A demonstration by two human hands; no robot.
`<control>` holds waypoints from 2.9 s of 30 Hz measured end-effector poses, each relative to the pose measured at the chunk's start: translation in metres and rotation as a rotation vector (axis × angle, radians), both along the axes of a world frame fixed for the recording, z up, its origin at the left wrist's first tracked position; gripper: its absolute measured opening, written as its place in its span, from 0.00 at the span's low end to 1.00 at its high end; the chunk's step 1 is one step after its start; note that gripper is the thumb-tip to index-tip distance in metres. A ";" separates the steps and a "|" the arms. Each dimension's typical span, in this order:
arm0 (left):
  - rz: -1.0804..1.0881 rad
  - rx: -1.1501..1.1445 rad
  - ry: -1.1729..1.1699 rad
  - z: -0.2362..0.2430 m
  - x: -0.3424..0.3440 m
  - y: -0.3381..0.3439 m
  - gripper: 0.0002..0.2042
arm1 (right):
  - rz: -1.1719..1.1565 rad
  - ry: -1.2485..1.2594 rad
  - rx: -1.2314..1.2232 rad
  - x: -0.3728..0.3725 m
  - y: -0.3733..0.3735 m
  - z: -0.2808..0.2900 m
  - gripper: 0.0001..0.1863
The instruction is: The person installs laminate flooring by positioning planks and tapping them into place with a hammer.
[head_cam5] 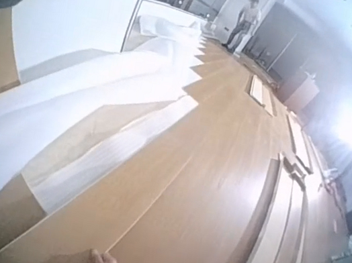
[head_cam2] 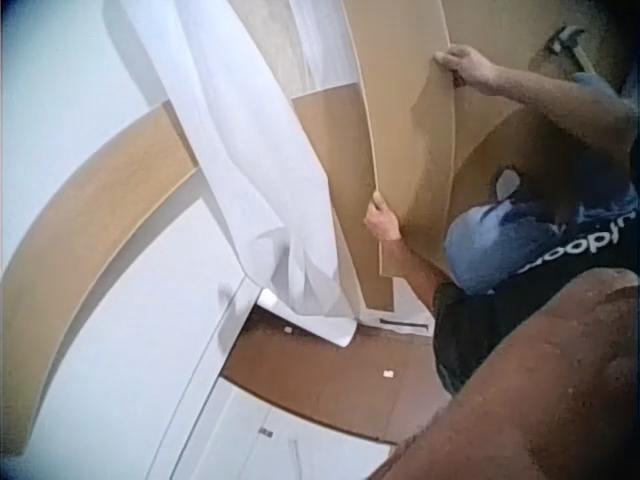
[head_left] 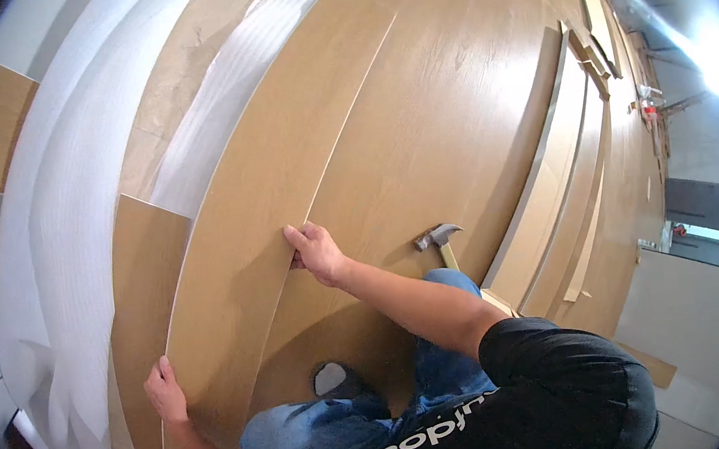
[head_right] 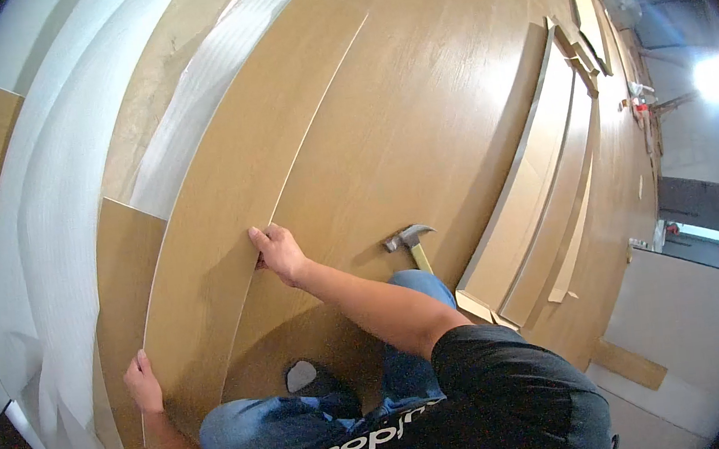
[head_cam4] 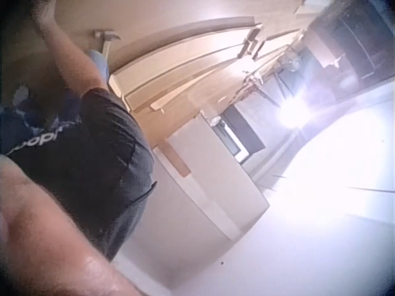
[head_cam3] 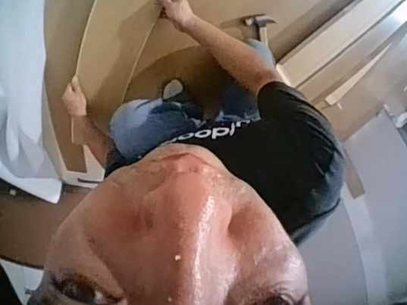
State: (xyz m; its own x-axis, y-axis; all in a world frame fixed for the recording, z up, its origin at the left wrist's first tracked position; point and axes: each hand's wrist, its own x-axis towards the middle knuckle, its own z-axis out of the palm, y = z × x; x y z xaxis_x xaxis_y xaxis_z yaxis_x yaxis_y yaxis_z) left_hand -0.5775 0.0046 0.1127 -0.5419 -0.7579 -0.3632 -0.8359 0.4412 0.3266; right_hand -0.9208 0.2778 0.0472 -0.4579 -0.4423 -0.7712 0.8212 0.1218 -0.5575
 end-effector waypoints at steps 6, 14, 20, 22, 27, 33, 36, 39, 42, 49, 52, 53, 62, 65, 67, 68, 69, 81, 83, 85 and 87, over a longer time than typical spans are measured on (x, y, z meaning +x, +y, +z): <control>-0.005 -0.008 0.070 0.021 -0.002 0.000 0.25 | -0.046 -0.017 -0.054 0.000 -0.005 0.018 0.19; -0.013 -0.077 -0.121 0.007 -0.011 -0.002 0.23 | 0.198 0.185 0.203 0.000 0.001 -0.015 0.25; 0.002 -0.080 -0.041 -0.014 -0.012 0.002 0.25 | 0.460 0.310 0.316 -0.026 0.005 -0.018 0.30; 0.002 -0.085 -0.079 -0.017 -0.008 0.007 0.25 | 0.536 0.292 0.283 -0.029 0.003 0.009 0.31; 0.027 -0.113 -0.185 -0.051 0.013 0.000 0.26 | 0.792 0.402 0.471 -0.045 -0.005 0.003 0.32; 0.057 -0.099 -0.177 -0.058 0.001 -0.018 0.31 | 0.594 0.258 0.356 -0.037 0.000 -0.007 0.23; 0.111 -0.157 -0.083 -0.070 0.011 -0.015 0.29 | 0.657 0.302 0.402 -0.032 -0.012 -0.004 0.23; -0.134 -0.375 0.041 -0.102 0.025 -0.017 0.23 | 0.668 0.331 0.446 -0.028 -0.012 -0.004 0.23; -0.205 -0.507 0.149 -0.111 0.019 -0.013 0.18 | 0.633 0.360 0.440 -0.030 -0.007 -0.009 0.24; -0.142 -0.395 -0.014 -0.129 0.042 -0.009 0.19 | 0.628 0.329 0.424 -0.018 -0.012 -0.010 0.21; 0.091 -0.209 0.320 -0.149 0.029 -0.007 0.19 | 0.621 0.201 0.367 -0.037 -0.002 -0.017 0.18; 0.015 -0.311 0.531 -0.173 0.048 -0.007 0.19 | 0.629 0.232 0.388 -0.032 -0.007 -0.018 0.17; 0.080 -0.249 0.230 -0.089 0.022 0.026 0.15 | 0.616 0.144 0.292 -0.031 0.016 -0.026 0.15; 0.187 -0.135 0.029 -0.082 0.032 0.019 0.18 | 0.679 0.150 0.327 -0.012 0.007 -0.016 0.16; 0.163 -0.052 -0.051 -0.086 0.036 0.012 0.23 | 0.668 0.272 0.460 0.006 -0.006 -0.004 0.17; 0.209 -0.051 -0.040 -0.094 0.035 0.014 0.25 | 0.651 0.237 0.412 0.004 -0.003 -0.006 0.18; 0.254 -0.050 -0.030 -0.097 0.036 0.013 0.26 | 0.661 0.238 0.408 0.002 -0.002 -0.010 0.18; 0.212 -0.279 0.082 -0.091 0.020 0.017 0.25 | 0.681 0.182 0.311 -0.032 0.006 -0.019 0.18; 0.198 -0.252 0.123 -0.078 0.017 0.021 0.25 | 0.656 0.188 0.325 -0.029 0.009 -0.017 0.18; 0.175 -0.242 0.154 -0.081 0.017 0.016 0.24 | 0.566 0.202 0.369 -0.020 0.007 -0.012 0.18; 0.227 -0.431 0.205 -0.112 0.047 0.020 0.21 | 0.630 0.148 0.395 0.015 -0.010 -0.004 0.18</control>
State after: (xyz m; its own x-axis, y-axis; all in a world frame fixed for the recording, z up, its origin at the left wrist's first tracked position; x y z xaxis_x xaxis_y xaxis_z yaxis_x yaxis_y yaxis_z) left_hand -0.5307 0.0250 0.0004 -0.3743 -0.9215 0.1035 -0.8639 0.3870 0.3224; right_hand -0.9055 0.2682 0.0432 -0.3210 -0.3582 -0.8767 0.4506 0.7564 -0.4741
